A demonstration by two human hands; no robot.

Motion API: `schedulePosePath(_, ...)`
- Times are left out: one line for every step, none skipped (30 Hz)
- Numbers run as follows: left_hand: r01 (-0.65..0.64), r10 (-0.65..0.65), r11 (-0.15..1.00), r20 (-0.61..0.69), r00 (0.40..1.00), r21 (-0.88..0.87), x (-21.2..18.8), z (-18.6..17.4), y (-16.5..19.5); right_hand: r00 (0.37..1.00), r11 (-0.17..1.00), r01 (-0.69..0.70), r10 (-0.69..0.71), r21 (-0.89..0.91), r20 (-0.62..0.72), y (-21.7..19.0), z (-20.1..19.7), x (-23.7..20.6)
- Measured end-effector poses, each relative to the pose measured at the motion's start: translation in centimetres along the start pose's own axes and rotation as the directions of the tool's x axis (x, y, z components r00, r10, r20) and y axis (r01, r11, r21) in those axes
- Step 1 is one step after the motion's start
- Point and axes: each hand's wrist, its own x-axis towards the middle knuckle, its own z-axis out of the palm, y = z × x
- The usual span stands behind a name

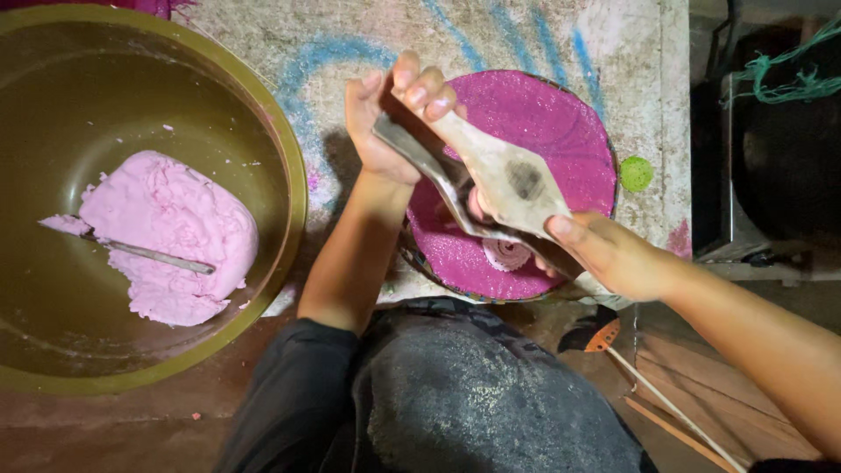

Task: The person loads pink paste from a bowl into a hand-held wooden extruder tool, then squeezes rosette shapes one at a time onto round pink boards, building up rows of rosettes. Earlier they lift a finished decorated board and tie it with green string.

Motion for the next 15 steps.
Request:
schedulePosePath(-0.010, 0.010, 1.000, -0.012, 1.000, 0.018, -0.3, 0.4, -0.2, 0.999, 0.999, -0.040, 0.040, 0.005, 0.018, -0.2, -0.2, -0.6)
schedulePosePath(-0.011, 0.011, 1.000, -0.020, 1.000, -0.004, -0.2, 0.7, -0.7, 0.996, 0.997, -0.079, 0.079, 0.009, 0.036, -0.3, -0.6, -1.0)
schedulePosePath(-0.013, 0.012, 1.000, -0.029, 0.999, -0.028, 0.0, 0.9, -1.4, 0.997, 0.996, -0.080, 0.081, -0.025, 0.021, -0.4, -1.1, -1.5)
schedulePosePath(-0.017, 0.015, 0.998, -0.040, 0.999, -0.055, 0.3, 1.0, -2.0, 0.996, 0.995, -0.085, 0.085, -0.060, 0.007, -0.5, -1.7, -1.8)
schedulePosePath(-0.018, 0.017, 0.998, -0.021, 1.000, -0.057, 0.9, 1.0, -2.5, 0.996, 0.991, -0.091, 0.090, -0.096, -0.007, -0.5, -2.2, -1.9)
schedulePosePath(-0.019, 0.019, 0.998, 0.000, 1.000, -0.059, 1.7, 0.9, -2.6, 0.997, 0.993, -0.073, 0.072, -0.095, -0.023, -0.5, -2.4, -1.8)
schedulePosePath(-0.018, 0.020, 0.998, 0.024, 1.000, -0.058, 2.3, 0.8, -2.5, 0.998, 0.994, -0.053, 0.050, -0.097, -0.041, -0.4, -2.5, -1.4)
schedulePosePath(-0.021, 0.022, 0.999, 0.044, 0.999, -0.036, 2.6, 0.8, -2.1, 0.998, 0.995, -0.032, 0.026, -0.099, -0.060, -0.3, -2.4, -1.1)
schedulePosePath(-0.023, 0.024, 1.000, 0.063, 0.998, -0.014, 2.8, 0.8, -1.5, 0.998, 0.996, -0.018, 0.012, -0.082, -0.068, -0.2, -2.1, -0.7)
schedulePosePath(-0.025, 0.024, 1.000, 0.080, 0.996, 0.008, 2.8, 1.0, -0.9, 0.997, 0.998, -0.005, 0.000, -0.064, -0.077, -0.2, -1.5, -0.3)
schedulePosePath(-0.019, 0.017, 1.000, 0.075, 0.997, 0.019, 2.4, 1.1, -0.3, 0.996, 0.999, 0.007, -0.011, -0.044, -0.086, -0.2, -0.9, -0.1)
schedulePosePath(-0.012, 0.010, 0.999, 0.069, 0.998, 0.030, 1.9, 1.4, 0.1, 0.998, 0.999, 0.012, -0.014, -0.033, -0.061, -0.2, -0.5, -0.2)
schedulePosePath(-0.004, 0.002, 0.999, 0.061, 0.998, 0.042, 1.4, 1.6, 0.2, 0.999, 1.000, 0.017, -0.018, -0.020, -0.036, -0.3, -0.2, -0.5)
schedulePosePath(-0.006, 0.005, 1.000, 0.050, 0.999, 0.029, 1.0, 1.7, 0.0, 1.000, 1.000, 0.022, -0.022, -0.006, -0.011, -0.4, -0.1, -0.8)
schedulePosePath(-0.009, 0.009, 1.000, 0.039, 0.999, 0.014, 0.6, 1.7, -0.4, 1.000, 1.000, -0.014, 0.014, -0.010, -0.013, -0.5, -0.2, -1.2)
